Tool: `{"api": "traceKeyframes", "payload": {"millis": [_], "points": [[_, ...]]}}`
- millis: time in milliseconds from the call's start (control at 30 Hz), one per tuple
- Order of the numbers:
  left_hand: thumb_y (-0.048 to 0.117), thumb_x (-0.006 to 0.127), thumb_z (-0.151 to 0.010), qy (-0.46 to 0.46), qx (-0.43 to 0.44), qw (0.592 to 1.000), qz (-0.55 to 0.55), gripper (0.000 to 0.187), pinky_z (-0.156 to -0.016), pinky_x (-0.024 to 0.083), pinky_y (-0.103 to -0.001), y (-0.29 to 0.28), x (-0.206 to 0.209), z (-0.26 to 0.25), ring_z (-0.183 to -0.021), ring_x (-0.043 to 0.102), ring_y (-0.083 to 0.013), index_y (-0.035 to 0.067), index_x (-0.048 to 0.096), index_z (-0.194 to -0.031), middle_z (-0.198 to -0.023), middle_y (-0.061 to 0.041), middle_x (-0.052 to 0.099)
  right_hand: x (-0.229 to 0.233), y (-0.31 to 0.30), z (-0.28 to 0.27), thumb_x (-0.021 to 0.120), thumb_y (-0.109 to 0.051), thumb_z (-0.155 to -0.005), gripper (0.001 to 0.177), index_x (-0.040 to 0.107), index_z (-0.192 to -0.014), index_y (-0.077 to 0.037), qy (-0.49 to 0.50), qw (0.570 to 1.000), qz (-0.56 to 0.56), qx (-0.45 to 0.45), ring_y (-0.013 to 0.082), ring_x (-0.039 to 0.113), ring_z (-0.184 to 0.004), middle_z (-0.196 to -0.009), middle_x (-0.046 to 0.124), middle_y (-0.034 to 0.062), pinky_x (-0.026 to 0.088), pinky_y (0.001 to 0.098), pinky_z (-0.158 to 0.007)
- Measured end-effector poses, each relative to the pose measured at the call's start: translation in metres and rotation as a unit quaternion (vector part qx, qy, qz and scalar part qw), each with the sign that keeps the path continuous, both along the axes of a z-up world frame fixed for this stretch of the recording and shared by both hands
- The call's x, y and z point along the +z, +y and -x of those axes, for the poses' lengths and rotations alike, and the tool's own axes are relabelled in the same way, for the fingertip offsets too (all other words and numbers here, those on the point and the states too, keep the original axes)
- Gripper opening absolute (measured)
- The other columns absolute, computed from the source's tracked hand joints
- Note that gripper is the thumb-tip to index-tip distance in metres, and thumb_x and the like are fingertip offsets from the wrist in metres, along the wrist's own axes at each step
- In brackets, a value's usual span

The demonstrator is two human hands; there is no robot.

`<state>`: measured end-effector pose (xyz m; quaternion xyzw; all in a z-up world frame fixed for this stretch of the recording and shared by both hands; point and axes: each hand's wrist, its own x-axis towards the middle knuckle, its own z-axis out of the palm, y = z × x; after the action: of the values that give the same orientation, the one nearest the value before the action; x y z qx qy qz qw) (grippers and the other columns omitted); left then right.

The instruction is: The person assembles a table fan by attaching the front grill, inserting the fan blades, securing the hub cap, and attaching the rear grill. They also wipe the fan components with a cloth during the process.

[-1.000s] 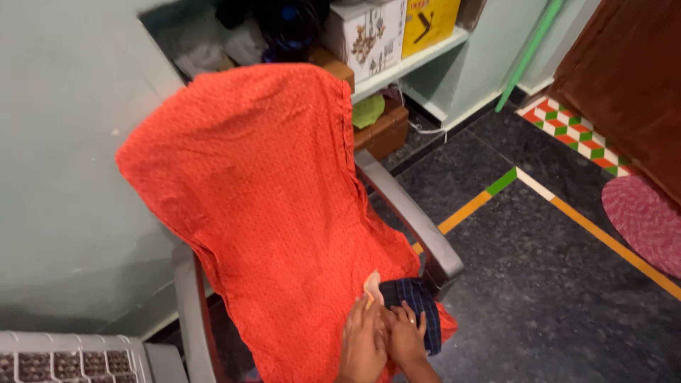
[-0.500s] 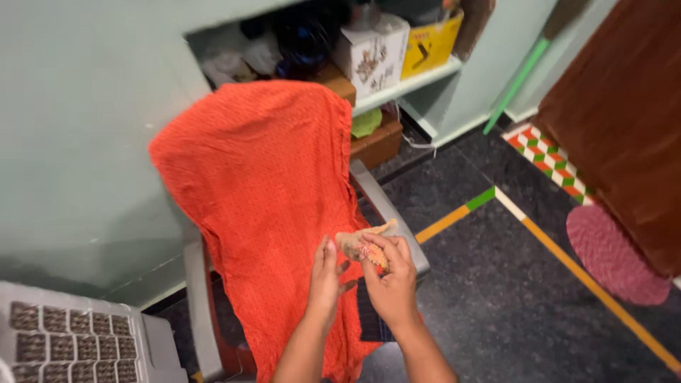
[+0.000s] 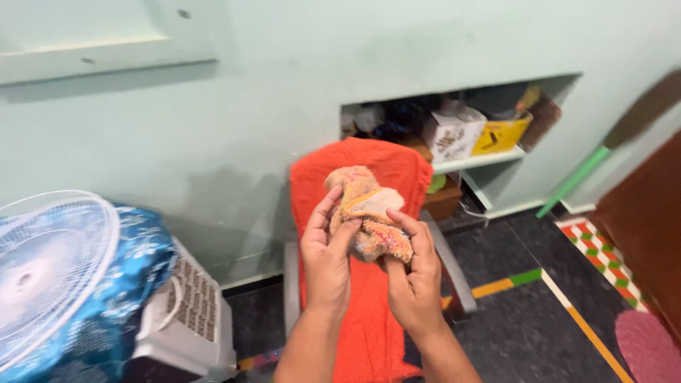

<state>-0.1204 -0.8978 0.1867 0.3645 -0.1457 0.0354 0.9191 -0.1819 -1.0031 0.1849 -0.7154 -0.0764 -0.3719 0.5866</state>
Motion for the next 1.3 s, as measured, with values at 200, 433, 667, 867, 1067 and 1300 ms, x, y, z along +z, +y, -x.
{"api": "traceKeyframes", "payload": {"millis": [200, 433, 667, 867, 1067, 1300], "points": [[0.002, 0.069, -0.099, -0.064, 0.074, 0.994, -0.041, 0.027, -0.097, 0.054, -0.030, 0.118, 0.038, 0.030, -0.108, 0.066, -0.0145, -0.007, 0.065, -0.124, -0.118, -0.012, 0.071, 0.040, 0.102, 0.013, 0.052, -0.006, -0.106, 0.042, 0.054, -0.148, -0.003, 0.003, 0.990, -0.059, 0.129, 0.0171, 0.056, -0.086, -0.108, 0.062, 0.0138, 0.048, 0.0331, -0.077], [0.021, 0.055, -0.110, -0.051, 0.067, 0.996, -0.043, 0.030, -0.091, 0.053, -0.029, 0.287, 0.052, 0.073, -0.101, 0.065, -0.0100, -0.003, 0.062, -0.126, -0.113, -0.006, 0.069, 0.089, 0.275, 0.050, 0.059, -0.001, -0.081, 0.071, 0.043, -0.149, -0.001, -0.165, 0.966, 0.175, 0.094, 0.0345, 0.043, -0.137, -0.147, 0.041, 0.0231, 0.038, 0.0441, -0.114], [0.028, 0.048, -0.110, -0.066, 0.050, 0.993, -0.088, 0.041, -0.098, 0.050, -0.030, 0.458, 0.049, 0.111, -0.110, 0.063, -0.0116, 0.002, 0.060, -0.139, -0.122, -0.005, 0.068, 0.093, 0.441, 0.052, 0.048, 0.014, -0.078, 0.075, 0.047, -0.151, -0.006, -0.137, 0.945, 0.166, 0.246, 0.0301, 0.056, -0.135, -0.143, 0.054, 0.0175, 0.044, 0.0405, -0.115], [0.015, 0.057, -0.101, -0.014, 0.240, 0.956, -0.168, 0.037, -0.102, 0.049, -0.031, 0.586, 0.023, 0.113, -0.118, 0.063, -0.0151, -0.001, 0.064, -0.134, -0.130, -0.009, 0.068, 0.062, 0.542, 0.023, 0.047, 0.017, -0.076, 0.069, 0.039, -0.143, -0.003, -0.048, 0.951, 0.137, 0.272, 0.0247, 0.068, -0.112, -0.129, 0.065, 0.0139, 0.057, 0.0336, -0.090], [0.016, 0.061, -0.097, 0.119, 0.293, 0.930, -0.187, 0.036, -0.103, 0.049, -0.031, 0.671, -0.060, 0.061, -0.120, 0.065, -0.0174, 0.004, 0.066, -0.131, -0.131, -0.011, 0.070, 0.014, 0.587, -0.063, 0.061, 0.006, -0.084, 0.052, 0.037, -0.130, -0.002, 0.076, 0.974, 0.123, 0.177, 0.0205, 0.072, -0.097, -0.111, 0.066, 0.0183, 0.058, 0.0340, -0.082], [0.027, 0.076, -0.085, 0.164, 0.378, 0.758, -0.506, 0.045, -0.109, 0.044, -0.038, 0.722, -0.164, -0.048, -0.126, 0.057, -0.0283, 0.010, 0.070, -0.126, -0.129, -0.013, 0.064, -0.053, 0.622, -0.188, 0.070, 0.006, -0.072, 0.055, 0.052, -0.123, -0.001, 0.103, 0.974, 0.185, 0.082, 0.0365, 0.067, -0.108, -0.123, 0.059, 0.0219, 0.056, 0.0429, -0.089]]}}
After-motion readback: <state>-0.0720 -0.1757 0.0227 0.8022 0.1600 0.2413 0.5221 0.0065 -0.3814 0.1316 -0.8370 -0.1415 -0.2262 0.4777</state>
